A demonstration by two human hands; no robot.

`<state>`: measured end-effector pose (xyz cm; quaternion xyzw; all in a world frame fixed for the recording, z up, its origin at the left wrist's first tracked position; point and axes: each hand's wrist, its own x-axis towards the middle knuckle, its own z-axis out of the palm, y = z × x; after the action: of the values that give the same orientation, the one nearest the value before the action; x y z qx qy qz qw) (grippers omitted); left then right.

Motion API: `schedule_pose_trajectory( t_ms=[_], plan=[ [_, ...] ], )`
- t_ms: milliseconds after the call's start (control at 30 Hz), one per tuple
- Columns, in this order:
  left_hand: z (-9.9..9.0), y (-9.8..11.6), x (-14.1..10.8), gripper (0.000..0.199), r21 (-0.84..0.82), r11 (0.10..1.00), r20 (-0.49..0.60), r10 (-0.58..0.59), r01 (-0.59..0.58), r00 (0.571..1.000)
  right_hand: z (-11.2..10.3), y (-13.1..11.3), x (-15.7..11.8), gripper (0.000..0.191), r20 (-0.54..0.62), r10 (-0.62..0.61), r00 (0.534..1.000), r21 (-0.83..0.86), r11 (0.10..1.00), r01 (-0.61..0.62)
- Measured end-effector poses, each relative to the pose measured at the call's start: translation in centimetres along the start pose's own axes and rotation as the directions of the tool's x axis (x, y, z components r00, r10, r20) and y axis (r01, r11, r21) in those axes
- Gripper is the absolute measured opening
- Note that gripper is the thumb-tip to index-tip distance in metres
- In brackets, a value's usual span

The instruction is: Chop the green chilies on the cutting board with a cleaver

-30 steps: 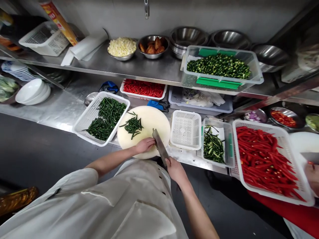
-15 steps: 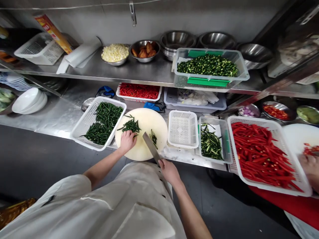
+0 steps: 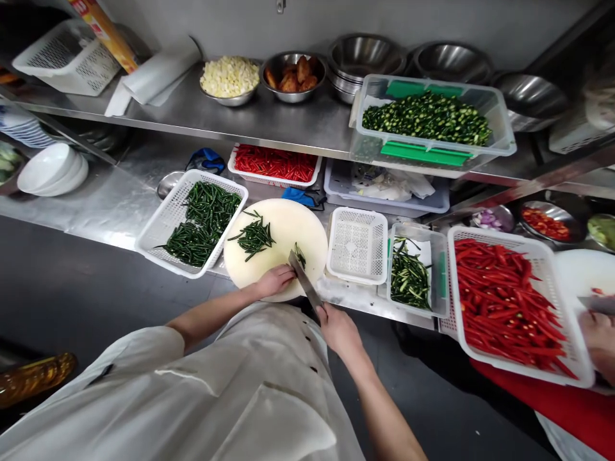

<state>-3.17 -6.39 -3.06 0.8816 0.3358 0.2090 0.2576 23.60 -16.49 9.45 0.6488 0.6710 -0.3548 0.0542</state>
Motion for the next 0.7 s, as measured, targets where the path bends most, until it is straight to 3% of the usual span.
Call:
schedule_pose_trajectory(
  t_ms=[233,333,367,400,467,500,533,600,700],
  plan=[
    [-1.7,0.7,0.7,0.025,-0.032,0.999,0.008,0.043,-0.043,0.999,1.5,-2.9,5.6,0.034,-0.125,0.025,0.992,0.133,0.991,-0.009],
    [-3.5,0.4,-0.4,0.019,0.042,0.997,-0.118,-0.067,0.072,0.991,1.5,-3.3,5.7,0.038,-0.148,0.011,0.989,0.193,0.981,0.018],
    [-4.3,0.1,-1.1,0.017,0.067,0.982,-0.223,-0.156,0.175,0.962,1.6,-3.1,5.1,0.039,-0.148,-0.004,0.989,0.207,0.978,0.035],
    [-5.2,-0.4,-1.9,0.016,0.075,0.952,-0.344,-0.255,0.297,0.904,1.7,-2.6,4.3,0.04,-0.136,-0.029,0.99,0.222,0.973,0.059],
    [-6.5,-1.4,-3.7,0.017,0.049,0.857,-0.541,-0.408,0.512,0.735,2.2,-1.5,2.5,0.042,-0.073,-0.091,0.993,0.254,0.961,0.107],
    [-7.0,-1.9,-4.5,0.018,0.038,0.817,-0.589,-0.447,0.576,0.673,2.4,-0.8,1.7,0.043,-0.035,-0.111,0.993,0.267,0.957,0.116],
    [-7.2,-2.3,-5.3,0.018,0.039,0.793,-0.605,-0.465,0.608,0.646,2.6,-0.2,1.0,0.044,-0.001,-0.119,0.993,0.277,0.954,0.114],
    [-6.9,-2.6,-6.3,0.018,0.052,0.8,-0.577,-0.465,0.598,0.672,2.7,0.9,0.2,0.045,0.035,-0.107,0.994,0.291,0.952,0.093],
    [-5.1,-2.2,-5.9,0.019,0.047,0.879,-0.477,-0.398,0.475,0.784,2.3,1.5,0.5,0.044,0.001,-0.037,0.999,0.237,0.971,0.036]
  ],
)
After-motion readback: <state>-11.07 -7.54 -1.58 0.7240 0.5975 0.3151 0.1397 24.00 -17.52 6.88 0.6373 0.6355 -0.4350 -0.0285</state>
